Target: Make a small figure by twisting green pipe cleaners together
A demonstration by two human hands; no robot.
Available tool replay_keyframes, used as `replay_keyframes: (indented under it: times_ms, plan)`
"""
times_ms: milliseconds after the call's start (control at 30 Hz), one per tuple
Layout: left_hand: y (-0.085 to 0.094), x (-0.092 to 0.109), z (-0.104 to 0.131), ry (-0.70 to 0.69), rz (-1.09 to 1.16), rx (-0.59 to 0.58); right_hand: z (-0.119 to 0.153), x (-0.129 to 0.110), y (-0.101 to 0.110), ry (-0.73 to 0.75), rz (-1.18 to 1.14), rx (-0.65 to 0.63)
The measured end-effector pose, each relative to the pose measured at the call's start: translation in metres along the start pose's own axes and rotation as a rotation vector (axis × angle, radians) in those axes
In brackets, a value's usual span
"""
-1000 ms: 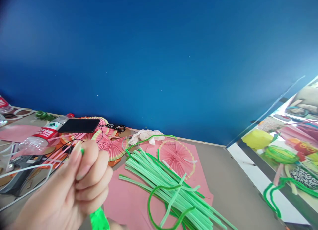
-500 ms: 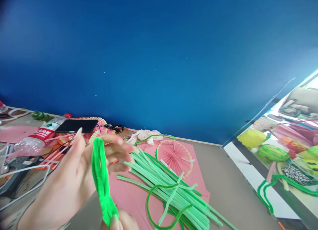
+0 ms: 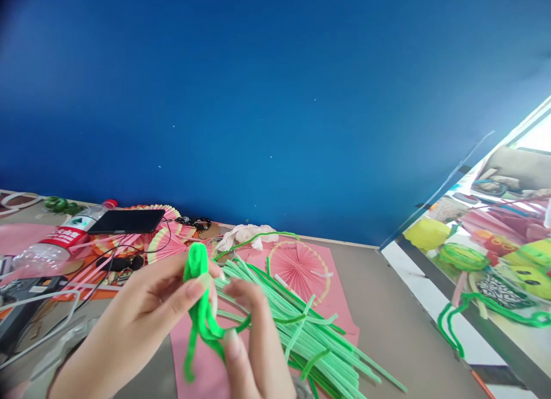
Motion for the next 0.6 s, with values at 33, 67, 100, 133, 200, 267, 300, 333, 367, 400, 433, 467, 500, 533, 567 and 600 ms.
replay_keyframes:
  times_ms: [33, 67, 100, 133, 200, 267, 300, 333, 367, 400, 433, 467, 500, 533, 567, 600]
  plan:
    - [-0.003, -0.001, 0.0, 0.007, -0.024, -0.022, -0.006, -0.007, 0.008, 0.035, 0.069, 0.019]
    - [-0.007, -0.003, -0.001, 0.018, -0.053, -0.041, -0.012, -0.015, 0.015, 0.083, 0.131, 0.02]
    - [-0.011, -0.005, -0.001, 0.03, -0.084, -0.058, -0.018, -0.023, 0.019, 0.129, 0.182, -0.005]
    - [-0.016, -0.007, -0.002, 0.04, -0.113, -0.082, -0.022, -0.029, 0.021, 0.172, 0.224, -0.048]
    - [-0.024, -0.009, -0.002, 0.046, -0.16, -0.127, -0.029, -0.035, 0.024, 0.215, 0.279, -0.114]
    - [-0.03, -0.012, -0.002, 0.062, -0.191, -0.15, -0.033, -0.034, 0.026, 0.205, 0.295, -0.162]
    - [-0.032, -0.013, -0.002, 0.072, -0.202, -0.155, -0.034, -0.033, 0.026, 0.186, 0.293, -0.182]
    - [-0.033, -0.014, -0.003, 0.076, -0.208, -0.158, -0.034, -0.03, 0.026, 0.16, 0.284, -0.204]
    - [-0.034, -0.014, -0.003, 0.073, -0.211, -0.161, -0.034, -0.028, 0.025, 0.126, 0.266, -0.23]
    - [-0.034, -0.014, -0.003, 0.064, -0.208, -0.17, -0.034, -0.026, 0.025, 0.082, 0.236, -0.254]
    - [-0.035, -0.013, -0.003, 0.051, -0.202, -0.18, -0.033, -0.023, 0.025, 0.027, 0.197, -0.275]
    - [-0.036, -0.012, -0.003, 0.043, -0.196, -0.191, -0.032, -0.02, 0.024, -0.03, 0.152, -0.292]
    - [-0.036, -0.011, -0.003, 0.036, -0.191, -0.202, -0.032, -0.018, 0.024, -0.08, 0.105, -0.309]
    - [-0.036, -0.011, -0.003, 0.036, -0.189, -0.212, -0.031, -0.017, 0.023, -0.116, 0.066, -0.315]
    - [-0.036, -0.011, -0.003, 0.036, -0.192, -0.221, -0.031, -0.017, 0.024, -0.123, 0.042, -0.308]
    - [-0.036, -0.011, -0.003, 0.036, -0.202, -0.221, -0.032, -0.017, 0.026, -0.106, 0.04, -0.29]
Point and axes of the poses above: each hand's wrist, its own z-axis away from the middle knuckle, its own y-axis out of the back of the hand, x = y × z, the point moved 7 cm from there along -z, towards the middle knuckle, and after that the axes turned 11 degrees about y, right-handed, at the moved point
